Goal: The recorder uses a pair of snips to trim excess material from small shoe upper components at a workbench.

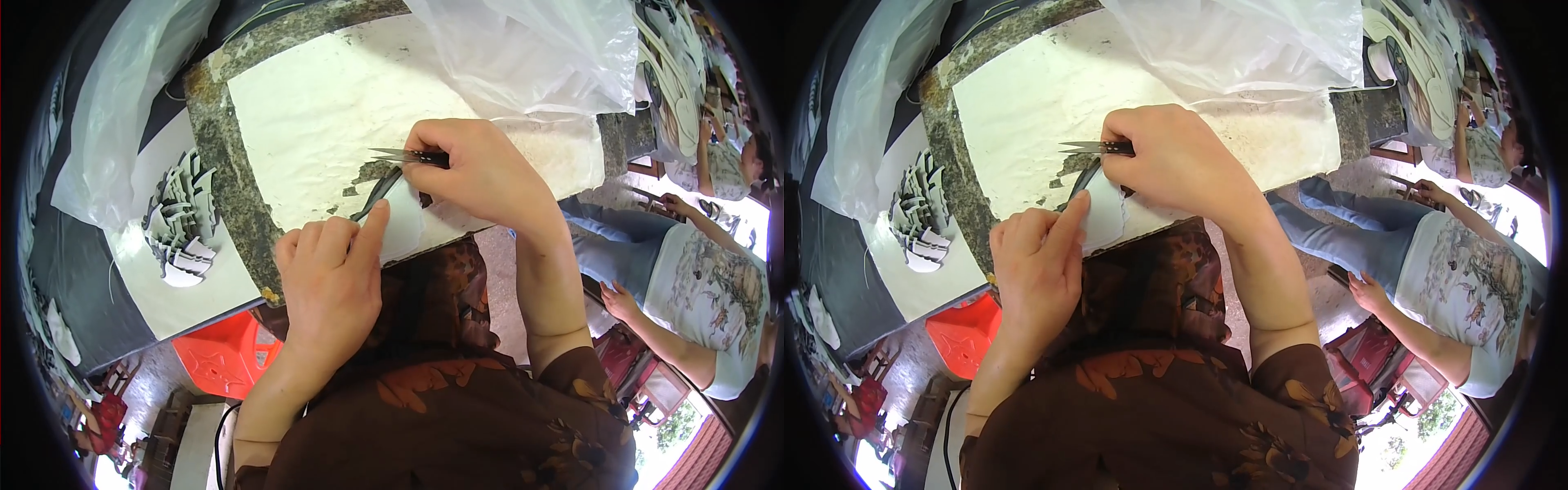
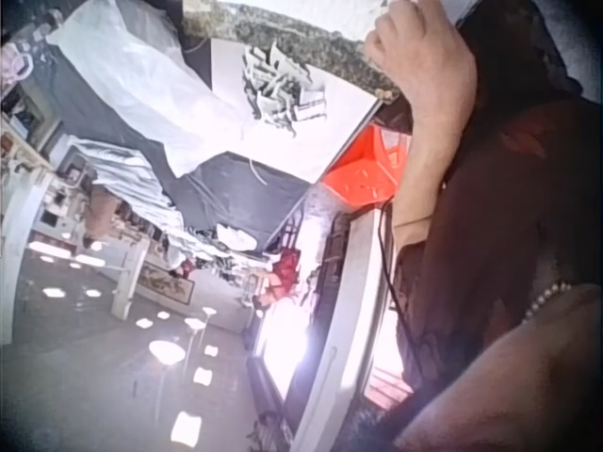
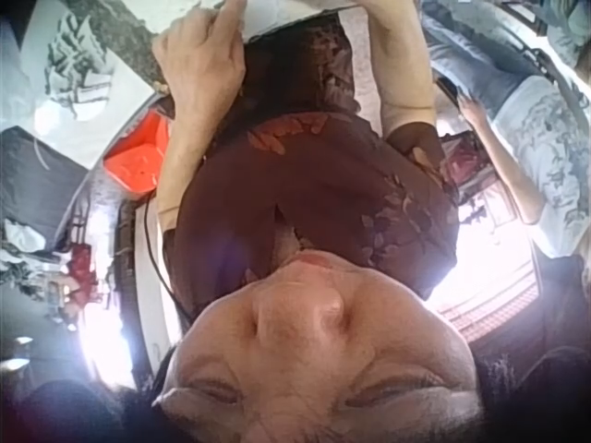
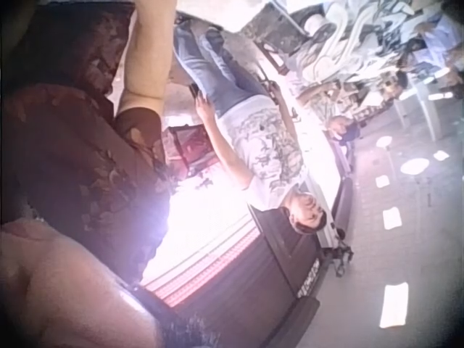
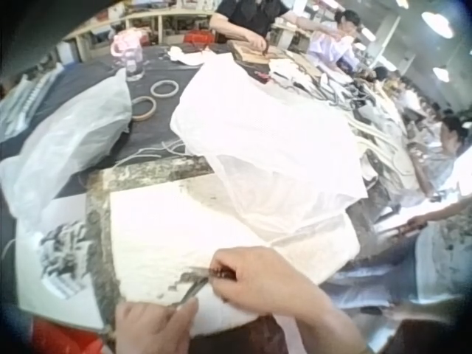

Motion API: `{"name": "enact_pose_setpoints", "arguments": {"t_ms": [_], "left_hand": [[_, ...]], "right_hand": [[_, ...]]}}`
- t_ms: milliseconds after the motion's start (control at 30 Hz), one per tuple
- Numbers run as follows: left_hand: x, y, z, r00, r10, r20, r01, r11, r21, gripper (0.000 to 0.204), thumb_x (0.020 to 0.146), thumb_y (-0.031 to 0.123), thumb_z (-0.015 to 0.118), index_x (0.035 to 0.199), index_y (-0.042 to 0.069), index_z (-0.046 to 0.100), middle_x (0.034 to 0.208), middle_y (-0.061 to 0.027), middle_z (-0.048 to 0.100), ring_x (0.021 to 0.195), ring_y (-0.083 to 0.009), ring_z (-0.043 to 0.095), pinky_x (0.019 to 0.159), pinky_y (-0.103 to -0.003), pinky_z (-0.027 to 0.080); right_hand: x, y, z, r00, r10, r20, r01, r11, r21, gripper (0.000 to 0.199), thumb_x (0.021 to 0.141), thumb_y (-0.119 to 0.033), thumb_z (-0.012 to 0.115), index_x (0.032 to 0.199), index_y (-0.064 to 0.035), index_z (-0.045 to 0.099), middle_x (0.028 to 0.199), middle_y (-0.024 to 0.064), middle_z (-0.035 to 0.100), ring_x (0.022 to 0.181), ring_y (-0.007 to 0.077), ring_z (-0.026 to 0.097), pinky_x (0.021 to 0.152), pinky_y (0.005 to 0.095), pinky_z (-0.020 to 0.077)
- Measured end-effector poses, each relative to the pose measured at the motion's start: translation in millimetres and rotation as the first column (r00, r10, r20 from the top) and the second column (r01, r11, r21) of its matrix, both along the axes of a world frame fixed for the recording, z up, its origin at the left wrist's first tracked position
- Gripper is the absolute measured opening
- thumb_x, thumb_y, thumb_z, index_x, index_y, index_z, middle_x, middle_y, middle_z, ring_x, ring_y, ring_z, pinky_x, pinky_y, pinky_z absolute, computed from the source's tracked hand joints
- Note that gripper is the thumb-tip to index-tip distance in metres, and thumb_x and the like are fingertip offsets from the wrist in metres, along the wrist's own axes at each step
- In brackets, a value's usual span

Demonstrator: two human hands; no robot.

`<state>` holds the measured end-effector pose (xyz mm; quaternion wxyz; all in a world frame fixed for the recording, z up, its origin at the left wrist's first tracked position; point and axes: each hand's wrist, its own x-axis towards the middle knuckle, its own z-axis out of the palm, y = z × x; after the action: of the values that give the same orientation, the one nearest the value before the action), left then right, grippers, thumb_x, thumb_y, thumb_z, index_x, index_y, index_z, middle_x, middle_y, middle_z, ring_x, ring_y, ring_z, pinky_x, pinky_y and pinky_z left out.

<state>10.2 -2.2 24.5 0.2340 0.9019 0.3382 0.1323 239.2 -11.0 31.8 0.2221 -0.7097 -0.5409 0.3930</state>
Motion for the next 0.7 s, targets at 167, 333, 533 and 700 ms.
{"name": "enact_pose_setpoints", "arguments": {"t_ms": [167,333,533,700], "left_hand": [[3,1,4,0.999,-0.017,-0.048,0.017,1.0,0.0,0.05,0.084,0.007,0.07,0.133,0.014,0.068,0.089,-0.0015,0.05,0.087,-0.0212,0.054,0.086,-0.04,0.038],[8,7,9,0.995,-0.041,-0.09,0.042,0.999,0.01,0.05,0.084,0.0,0.067,0.134,0.012,0.069,0.084,-0.0025,0.05,0.083,-0.0224,0.055,0.081,-0.039,0.039],[8,6,8,0.998,-0.033,-0.061,0.03,0.999,-0.045,0.051,0.084,-0.001,0.067,0.134,0.009,0.068,0.085,-0.005,0.051,0.083,-0.0261,0.055,0.081,-0.04,0.04],[1,-4,-3,0.998,0.06,0.03,-0.056,0.991,-0.125,0.05,0.085,0.001,0.068,0.135,0.004,0.064,0.108,-0.0139,0.058,0.1,-0.0324,0.055,0.089,-0.043,0.042]], "right_hand": [[1,2,0,1.0,-0.002,0.001,0.002,0.999,-0.045,0.02,0.084,-0.019,0.066,0.087,0.0008,0.066,0.068,0.0107,0.064,0.061,0.0188,0.058,0.061,0.0341,0.0471],[2,3,1,0.999,0.016,0.04,-0.013,0.998,-0.061,0.022,0.085,-0.023,0.066,0.087,-0.0002,0.067,0.069,0.0121,0.065,0.062,0.0231,0.06,0.062,0.0365,0.0475],[-8,-1,1,0.986,0.035,0.164,-0.027,0.998,-0.051,0.024,0.087,-0.025,0.066,0.092,-0.0014,0.067,0.074,0.0132,0.067,0.067,0.0289,0.062,0.065,0.0382,0.049],[2,-12,-2,0.992,-0.056,-0.111,0.051,0.998,-0.045,0.023,0.092,-0.022,0.069,0.102,-0.0014,0.07,0.081,0.0097,0.07,0.075,0.0192,0.064,0.07,0.0332,0.05]]}}
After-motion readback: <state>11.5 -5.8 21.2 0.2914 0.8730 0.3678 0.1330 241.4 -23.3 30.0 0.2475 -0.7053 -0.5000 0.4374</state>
